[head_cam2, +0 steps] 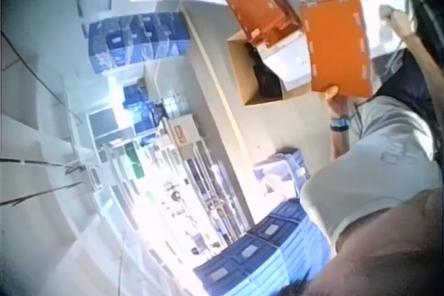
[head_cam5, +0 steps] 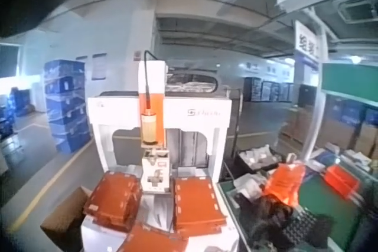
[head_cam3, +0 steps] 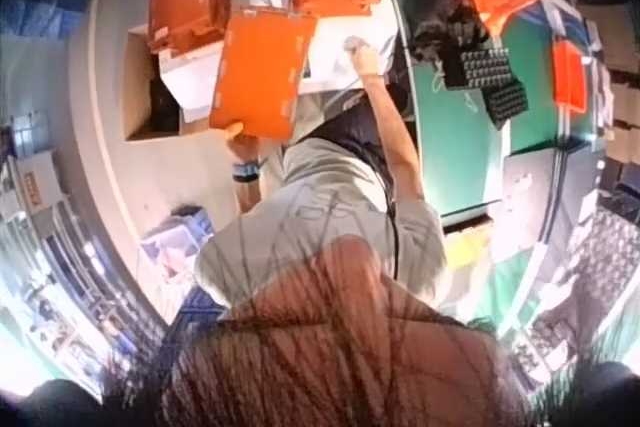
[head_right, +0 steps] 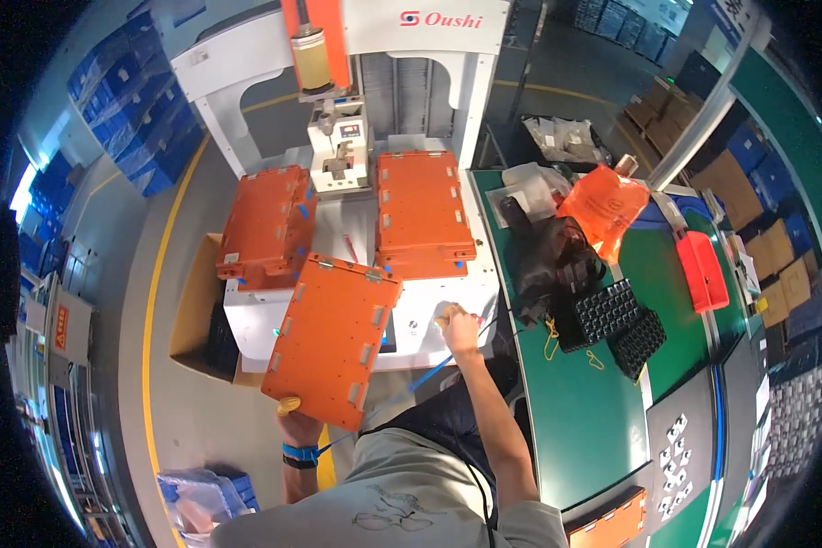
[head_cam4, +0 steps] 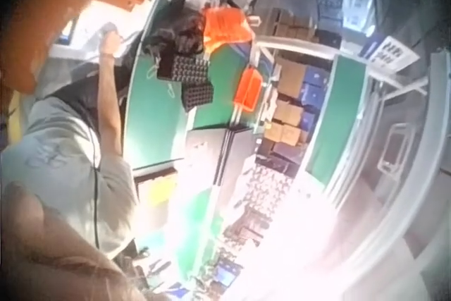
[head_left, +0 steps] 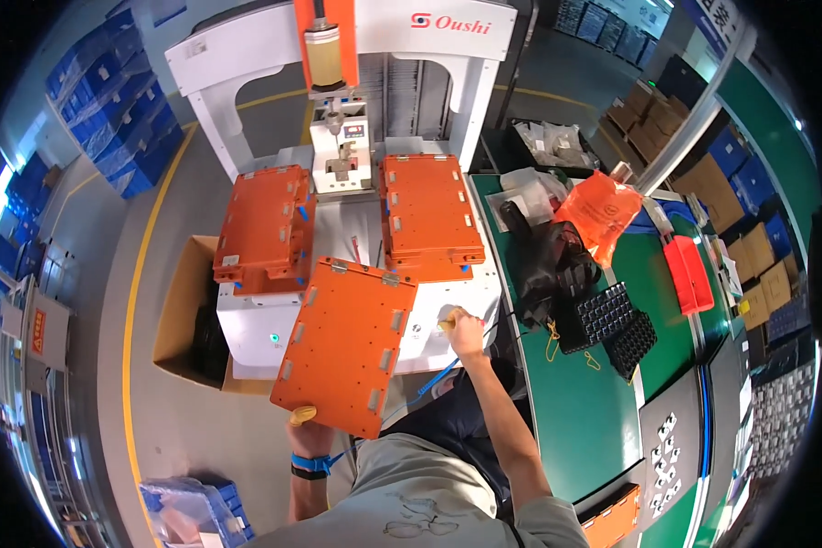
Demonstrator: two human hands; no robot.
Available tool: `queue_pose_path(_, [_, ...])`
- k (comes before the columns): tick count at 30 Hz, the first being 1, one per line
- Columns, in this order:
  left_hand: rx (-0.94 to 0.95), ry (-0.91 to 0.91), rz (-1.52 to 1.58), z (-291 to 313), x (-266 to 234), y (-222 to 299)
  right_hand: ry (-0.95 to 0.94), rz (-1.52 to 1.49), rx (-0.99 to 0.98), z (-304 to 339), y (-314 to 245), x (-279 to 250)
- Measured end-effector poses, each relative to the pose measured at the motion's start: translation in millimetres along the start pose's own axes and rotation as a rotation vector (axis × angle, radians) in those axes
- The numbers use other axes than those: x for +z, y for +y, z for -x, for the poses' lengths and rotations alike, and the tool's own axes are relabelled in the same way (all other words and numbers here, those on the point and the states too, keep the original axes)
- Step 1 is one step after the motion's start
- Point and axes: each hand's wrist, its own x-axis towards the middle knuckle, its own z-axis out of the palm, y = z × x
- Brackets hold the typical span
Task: Placing small electronic parts into plastic housings and loading them into a machine for processing.
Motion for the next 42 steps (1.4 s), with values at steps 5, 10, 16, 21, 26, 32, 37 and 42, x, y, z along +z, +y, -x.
queue_pose_path(5, [-0.139,-0.150,0.020,-12.8,24.7,-28.6,0.087,0.017,-0.080,10.3,11.1,-10.0])
queue_pose_path(10, [-0.363,-0.479,-0.079,-30.3,86.9,-64.2,0.323,-0.288,0.114,50.9,-4.3,-12.6])
queue_pose_path(16, [-0.753,-0.646,-0.220,-27.3,171.2,-155.4,0.609,-1.102,0.351,197.0,-76.0,-178.5])
queue_pose_path(21, [-1.292,-0.892,-0.222,36.4,225.2,-272.3,1.027,-1.337,0.083,278.6,-107.5,-207.9])
queue_pose_path(26, [-1.605,-1.057,-0.484,162.1,247.8,-333.1,1.914,-1.211,0.246,298.2,-107.8,-259.1])
queue_pose_path(32, [-1.954,-1.242,-0.546,255.6,219.3,-371.7,2.163,-1.228,0.106,393.5,-102.9,-296.4])
queue_pose_path(37, [-1.890,-1.396,-0.432,308.7,191.9,-397.8,2.384,-1.055,0.054,473.1,-78.8,-298.1])
queue_pose_path(42, [-0.440,-2.127,-0.867,273.5,176.9,-458.0,2.428,-0.793,0.140,560.1,-51.3,-303.6])
